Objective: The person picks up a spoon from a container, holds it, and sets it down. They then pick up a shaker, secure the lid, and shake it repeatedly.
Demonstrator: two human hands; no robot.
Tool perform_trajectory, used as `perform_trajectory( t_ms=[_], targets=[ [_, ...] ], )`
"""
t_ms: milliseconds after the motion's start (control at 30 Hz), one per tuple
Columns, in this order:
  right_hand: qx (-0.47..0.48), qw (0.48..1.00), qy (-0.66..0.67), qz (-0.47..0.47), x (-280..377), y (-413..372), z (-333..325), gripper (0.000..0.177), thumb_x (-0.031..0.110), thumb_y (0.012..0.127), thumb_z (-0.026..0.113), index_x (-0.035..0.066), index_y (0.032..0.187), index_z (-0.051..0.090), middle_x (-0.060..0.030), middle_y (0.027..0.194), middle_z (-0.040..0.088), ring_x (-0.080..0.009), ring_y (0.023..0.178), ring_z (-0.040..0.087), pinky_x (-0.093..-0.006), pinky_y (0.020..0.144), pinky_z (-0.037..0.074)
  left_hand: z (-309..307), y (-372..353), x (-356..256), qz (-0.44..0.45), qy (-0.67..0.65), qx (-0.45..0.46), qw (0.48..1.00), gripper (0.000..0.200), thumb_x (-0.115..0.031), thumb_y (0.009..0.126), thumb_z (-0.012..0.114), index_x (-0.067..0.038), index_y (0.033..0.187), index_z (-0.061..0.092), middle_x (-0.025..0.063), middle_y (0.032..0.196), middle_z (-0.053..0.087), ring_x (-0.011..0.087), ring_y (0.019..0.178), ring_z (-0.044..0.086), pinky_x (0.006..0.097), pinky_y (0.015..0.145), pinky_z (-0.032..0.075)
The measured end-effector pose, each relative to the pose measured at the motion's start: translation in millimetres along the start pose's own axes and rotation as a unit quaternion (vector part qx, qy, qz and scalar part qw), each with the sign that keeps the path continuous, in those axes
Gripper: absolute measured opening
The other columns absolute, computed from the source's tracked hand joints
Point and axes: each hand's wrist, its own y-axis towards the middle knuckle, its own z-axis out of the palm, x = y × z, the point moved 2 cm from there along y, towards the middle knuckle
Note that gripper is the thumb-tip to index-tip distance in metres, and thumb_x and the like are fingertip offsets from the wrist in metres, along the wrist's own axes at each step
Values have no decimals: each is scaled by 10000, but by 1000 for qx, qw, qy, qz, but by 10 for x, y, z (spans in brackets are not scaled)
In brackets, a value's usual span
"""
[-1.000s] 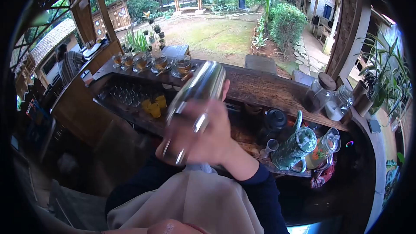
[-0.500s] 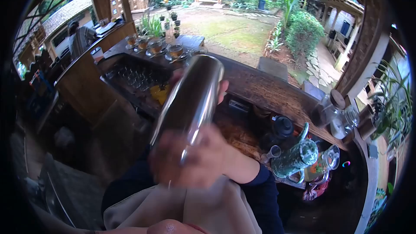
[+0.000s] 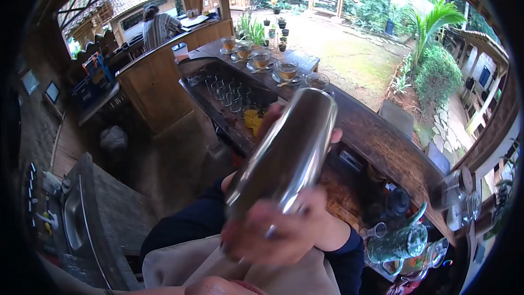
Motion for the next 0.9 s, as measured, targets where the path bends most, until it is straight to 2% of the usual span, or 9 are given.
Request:
perform_trajectory(
  t_ms=[133,267,400,433,500,600,700,800,900],
  targets=[
    [194,962,133,137,-104,39,158,335,293,623,772,288,918,613,14,1055,520,-200,950,532,-458,819,394,-182,-258,-471,73,36,20,996,696,-517,861,479,-29,1338,345,243,1290,434,333,1121,514,461,927,446],
    [94,848,129,505,-729,-501,993,458,232,558,788,36,928,602,-141,1051,600,-349,1035,553,-458,889,428,-660,-466,-961,228,43,-262,937,401,-333,907,387,-10,1085,544,163,988,616,272,875,625,395,791,526],
    [141,924,121,333,-614,-174,1199,379,171,575,778,89,909,618,-96,1041,610,-261,1052,562,-435,900,433,-579,-608,-1422,162,29,-227,960,414,-349,902,427,-4,1102,537,174,1010,621,272,890,629,371,809,519],
    [309,811,233,438,-458,-280,1150,396,130,603,746,146,976,614,-40,1063,612,-181,1072,551,-450,894,425,-200,-539,-1429,178,87,-282,939,474,-400,877,516,4,1124,544,210,1113,566,307,993,592,418,830,517],
    [44,982,171,68,-252,-336,1449,434,93,663,706,205,1062,579,26,1020,614,-98,1034,552,-416,893,415,-44,-630,-1595,194,155,-76,966,500,-422,857,556,-118,1243,461,223,1220,475,372,1072,524,468,806,520],
    [-103,980,96,-141,-271,-487,1813,376,131,716,682,254,1056,578,80,993,613,-64,1003,557,-384,908,395,-21,-717,-1916,261,288,108,915,533,-490,856,527,-286,1318,357,247,1310,356,440,1087,486,523,783,512],
    [232,930,182,218,-805,-157,2042,230,291,679,712,227,892,652,-8,1043,607,-226,1052,548,-449,872,415,-357,-850,-2432,150,85,-194,966,456,-447,864,516,-71,1122,526,202,1120,548,323,976,581,426,839,504],
    [150,862,188,446,-1168,-728,2544,501,316,531,823,79,927,627,-134,1091,587,-336,1056,547,-475,907,418,-800,-863,-2603,234,-15,-232,944,444,-392,881,427,-1,1029,576,157,970,633,263,865,630,371,781,529],
    [224,891,151,365,-1130,-436,2557,333,203,637,756,99,927,631,-120,1065,599,-301,1057,560,-442,904,431,-1163,-877,-2714,113,-69,-194,972,479,-409,881,443,2,1111,537,149,1032,615,280,912,613,403,860,490]
  ],
)
